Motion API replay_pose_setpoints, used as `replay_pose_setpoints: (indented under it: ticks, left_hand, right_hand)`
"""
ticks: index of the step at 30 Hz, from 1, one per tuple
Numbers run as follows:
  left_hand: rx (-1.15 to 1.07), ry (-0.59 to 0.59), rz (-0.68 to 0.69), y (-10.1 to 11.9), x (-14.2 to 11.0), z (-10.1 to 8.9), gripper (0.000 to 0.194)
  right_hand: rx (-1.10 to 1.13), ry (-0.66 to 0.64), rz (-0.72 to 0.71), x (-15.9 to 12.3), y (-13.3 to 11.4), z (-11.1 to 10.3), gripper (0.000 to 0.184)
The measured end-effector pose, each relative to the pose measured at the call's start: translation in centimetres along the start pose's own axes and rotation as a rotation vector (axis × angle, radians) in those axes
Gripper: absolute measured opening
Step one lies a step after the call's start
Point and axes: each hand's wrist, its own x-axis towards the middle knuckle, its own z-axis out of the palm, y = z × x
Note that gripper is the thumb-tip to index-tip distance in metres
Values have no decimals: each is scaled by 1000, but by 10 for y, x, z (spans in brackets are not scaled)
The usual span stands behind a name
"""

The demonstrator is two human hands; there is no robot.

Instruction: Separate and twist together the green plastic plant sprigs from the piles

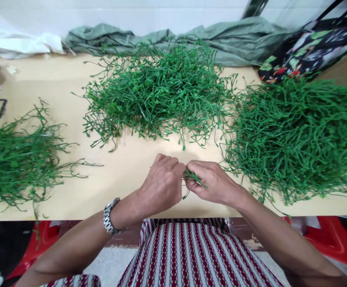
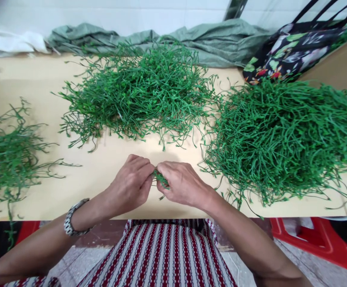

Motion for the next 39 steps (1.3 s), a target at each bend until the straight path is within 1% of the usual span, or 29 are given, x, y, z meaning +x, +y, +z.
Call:
replay_pose_setpoints:
  ticks: [4, 7, 10, 16, 18, 19, 21, 23, 24, 26, 28, 29, 30, 32, 35, 37, 39]
  left_hand:
    - [29, 2, 53, 0, -1, -1, 14]
    - [57, 30, 83, 1, -3, -3, 15]
    - [79, 25, 118, 1, -6, -3, 15]
    - [55, 23, 185, 2, -8, -1, 15]
    - [29, 15, 198, 0, -6, -2, 15]
    - [1, 10, 190, -1, -5, -3, 15]
    - [-83, -3, 135, -4, -2, -7, 14]
    - [-201, -14, 62, -6, 1, -10, 14]
    - [-266, -20, 28, -6, 2, -10, 15]
    - [-383, -30, -23, -7, 2, -11, 14]
    - [-456, -35, -47, -7, 2, -10, 12]
    - [-468, -36, -51, -7, 1, -9, 12]
    - [-469, -43, -50, -7, 1, -9, 12]
    - [-453, -81, -36, -7, 1, -9, 13]
    - [-417, -177, 12, -7, 1, -8, 15]
    - [-410, -213, 47, -6, 1, -8, 16]
    - [-413, -224, 70, -6, 1, -6, 16]
  right_hand:
    - [-84, -98, -83, 3, 1, -5, 11]
    - [-105, -118, -147, 4, 3, -8, 10]
    - [-88, -137, -196, 3, 5, -10, 11]
    - [-117, -219, -231, -2, 7, -15, 9]
    - [-92, -210, -235, -3, 8, -16, 9]
    - [-52, -180, -226, -3, 8, -15, 9]
    - [94, -66, -133, -5, 8, -11, 8]
    - [318, 64, 53, -6, 7, -3, 6]
    - [442, 103, 155, -7, 6, 1, 5]
    - [654, 118, 309, -8, 4, 9, 5]
    - [744, 89, 369, -8, 1, 13, 6]
    - [725, 77, 362, -9, 1, 12, 6]
    - [671, 67, 330, -9, 0, 11, 7]
    - [490, 51, 211, -10, 0, 6, 8]
    - [203, 32, -40, -11, 1, 0, 10]
    - [80, 41, -178, -10, 3, -2, 14]
    - [8, 52, -271, -8, 4, -5, 17]
